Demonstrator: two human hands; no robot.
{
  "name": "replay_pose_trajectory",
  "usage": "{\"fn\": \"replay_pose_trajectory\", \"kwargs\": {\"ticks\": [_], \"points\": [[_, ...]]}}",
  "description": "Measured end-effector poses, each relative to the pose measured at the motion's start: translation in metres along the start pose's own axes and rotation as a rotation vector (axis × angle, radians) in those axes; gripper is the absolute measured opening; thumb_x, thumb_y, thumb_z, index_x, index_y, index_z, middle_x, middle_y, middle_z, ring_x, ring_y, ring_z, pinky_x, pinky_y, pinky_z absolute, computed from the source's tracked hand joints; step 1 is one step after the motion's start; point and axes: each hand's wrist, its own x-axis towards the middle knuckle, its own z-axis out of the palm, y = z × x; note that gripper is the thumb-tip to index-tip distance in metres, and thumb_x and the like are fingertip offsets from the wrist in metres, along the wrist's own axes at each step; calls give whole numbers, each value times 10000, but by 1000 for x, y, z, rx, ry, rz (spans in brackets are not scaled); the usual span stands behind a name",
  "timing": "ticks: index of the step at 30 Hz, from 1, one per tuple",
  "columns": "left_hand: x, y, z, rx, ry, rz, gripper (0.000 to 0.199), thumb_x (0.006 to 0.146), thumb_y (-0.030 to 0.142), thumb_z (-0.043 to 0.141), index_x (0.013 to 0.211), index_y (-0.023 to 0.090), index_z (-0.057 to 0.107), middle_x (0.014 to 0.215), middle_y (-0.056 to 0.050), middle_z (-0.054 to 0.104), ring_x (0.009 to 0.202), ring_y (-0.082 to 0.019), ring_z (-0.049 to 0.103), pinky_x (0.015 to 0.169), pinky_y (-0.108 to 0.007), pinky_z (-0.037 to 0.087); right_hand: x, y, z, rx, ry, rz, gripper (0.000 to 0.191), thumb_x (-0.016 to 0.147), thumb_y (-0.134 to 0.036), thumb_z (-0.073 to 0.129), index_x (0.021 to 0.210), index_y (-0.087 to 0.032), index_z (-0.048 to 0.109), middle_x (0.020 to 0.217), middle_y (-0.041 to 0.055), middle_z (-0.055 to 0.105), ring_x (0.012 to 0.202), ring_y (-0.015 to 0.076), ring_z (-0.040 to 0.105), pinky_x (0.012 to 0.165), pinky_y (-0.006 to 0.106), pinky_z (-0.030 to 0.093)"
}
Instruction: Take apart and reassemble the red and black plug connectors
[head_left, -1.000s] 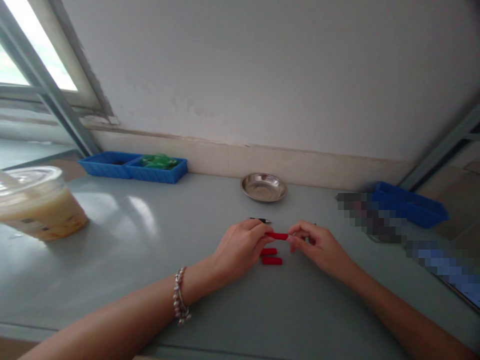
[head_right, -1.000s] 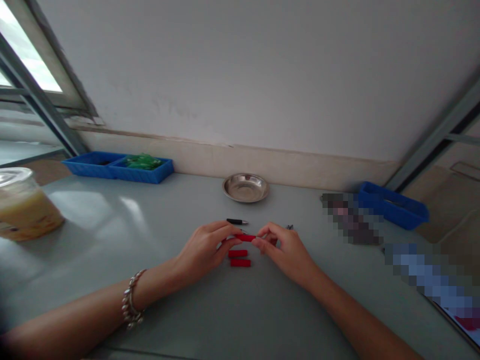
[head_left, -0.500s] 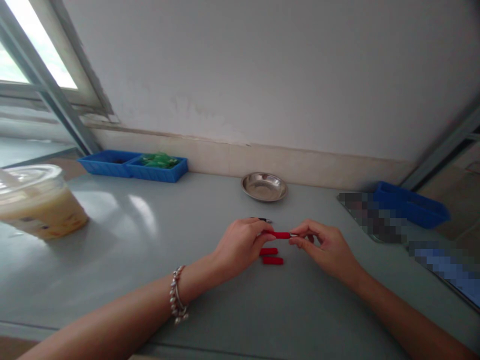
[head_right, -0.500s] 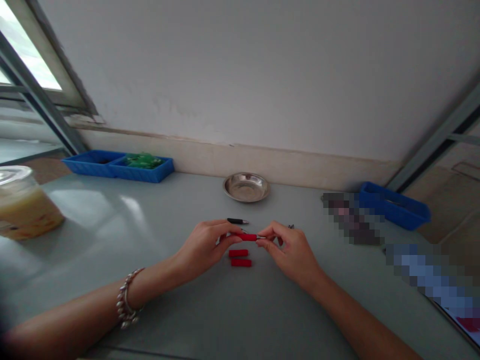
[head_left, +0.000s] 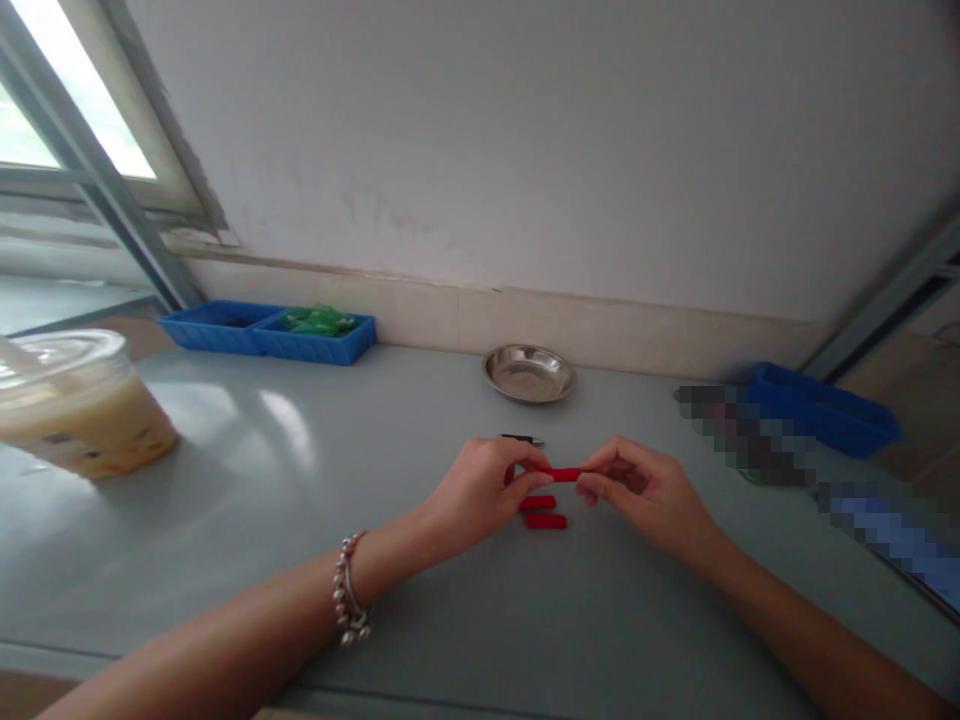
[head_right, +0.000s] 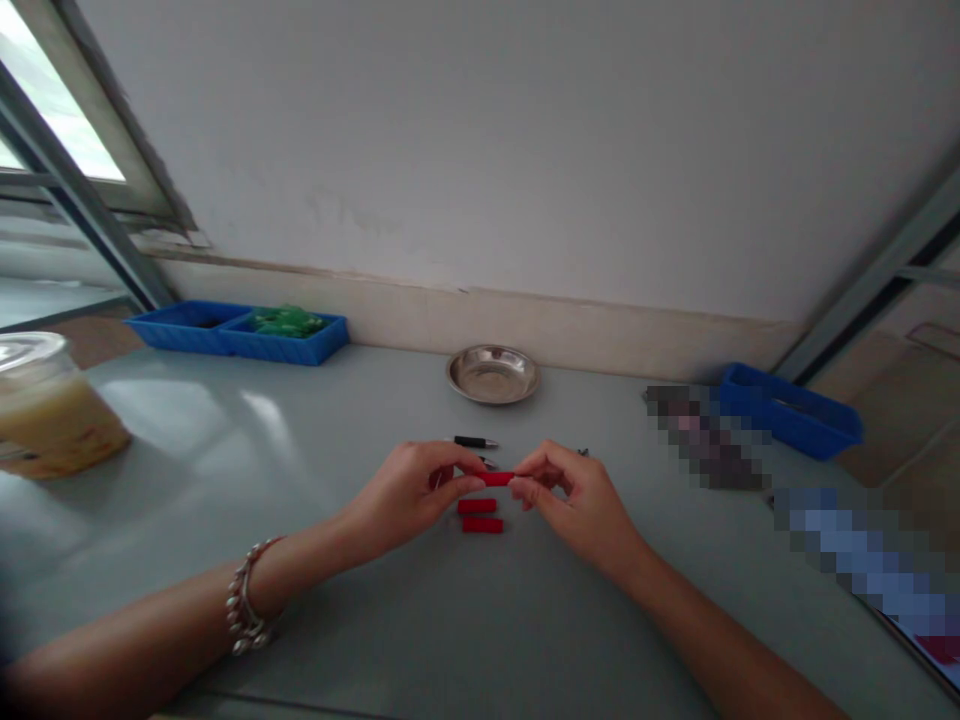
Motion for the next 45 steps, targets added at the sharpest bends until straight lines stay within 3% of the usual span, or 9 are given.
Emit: {"fn": "replay_pose_trajectory", "kwargs": {"ticks": [5, 11, 16, 18, 23, 30, 35, 38, 45], "points": [[2, -4, 0, -120, -63, -49, 188, 773, 265, 521, 828, 146, 656, 647, -5, 626, 523, -83, 467, 490, -183, 341, -2, 1, -2, -203, 50, -173, 82, 747, -255, 589, 705, -184, 596, 636, 11, 632, 582, 128, 572, 547, 246, 443], [8, -11, -4, -337, -141, -127, 250, 805, 271, 459, 797, 96, 637, 689, -40, 652, 571, -96, 520, 526, -191, 384, -2, -1, -17, -209, 121, -332, 66, 766, -201, 556, 714, -208, 595, 734, 20, 668, 700, 147, 619, 665, 277, 486], [8, -11, -9, 4, -95, -96, 180, 767, 258, 526, 833, 156, 659, 672, -14, 651, 546, -100, 526, 509, -194, 371, 7, 5, -37, -474, 252, -125, 78, 733, -243, 572, 784, -187, 591, 718, 33, 661, 643, 160, 619, 596, 280, 486], [7, -12, -8, 135, -89, -64, 155, 759, 240, 538, 823, 173, 662, 698, -17, 654, 570, -111, 547, 540, -206, 391, 10, 11, -44, -519, 246, -51, 92, 727, -251, 567, 773, -173, 587, 710, 43, 658, 639, 168, 616, 585, 284, 482], [3, -16, -3, 284, -131, 19, 124, 756, 232, 548, 815, 190, 648, 794, -37, 648, 739, -173, 587, 674, -271, 438, 13, 23, -47, -614, 104, 89, 77, 702, -182, 557, 751, -166, 614, 624, 24, 644, 563, 148, 591, 548, 262, 463], [4, -18, -6, 373, 23, 86, 216, 837, 255, 444, 809, 159, 635, 788, -58, 608, 751, -168, 566, 680, -275, 442, 12, 30, -44, -759, -76, 231, 153, 695, -92, 525, 755, -146, 655, 684, 54, 664, 630, 161, 609, 601, 256, 439], [8, -21, -8, 455, 74, 49, 344, 870, 337, 383, 720, 143, 624, 737, -69, 595, 747, -183, 551, 679, -300, 437, 12, 35, -45, -860, -139, 257, 155, 700, -97, 527, 768, -151, 656, 621, 37, 628, 591, 156, 583, 556, 244, 391], [8, -25, -7, 412, 82, 79, 239, 854, 266, 415, 831, 161, 629, 824, -59, 595, 811, -178, 546, 735, -298, 432, 11, 34, -46, -874, -138, 242, 161, 710, -137, 533, 828, -154, 641, 571, 12, 587, 551, 149, 553, 514, 238, 357], [9, -32, -6, 424, -60, 48, 201, 776, 166, 524, 963, 179, 598, 963, -68, 552, 894, -199, 514, 787, -327, 417, 10, 20, -38, -857, -36, 126, 146, 743, -204, 526, 843, -159, 622, 554, -4, 556, 514, 129, 519, 511, 239, 353]]}}
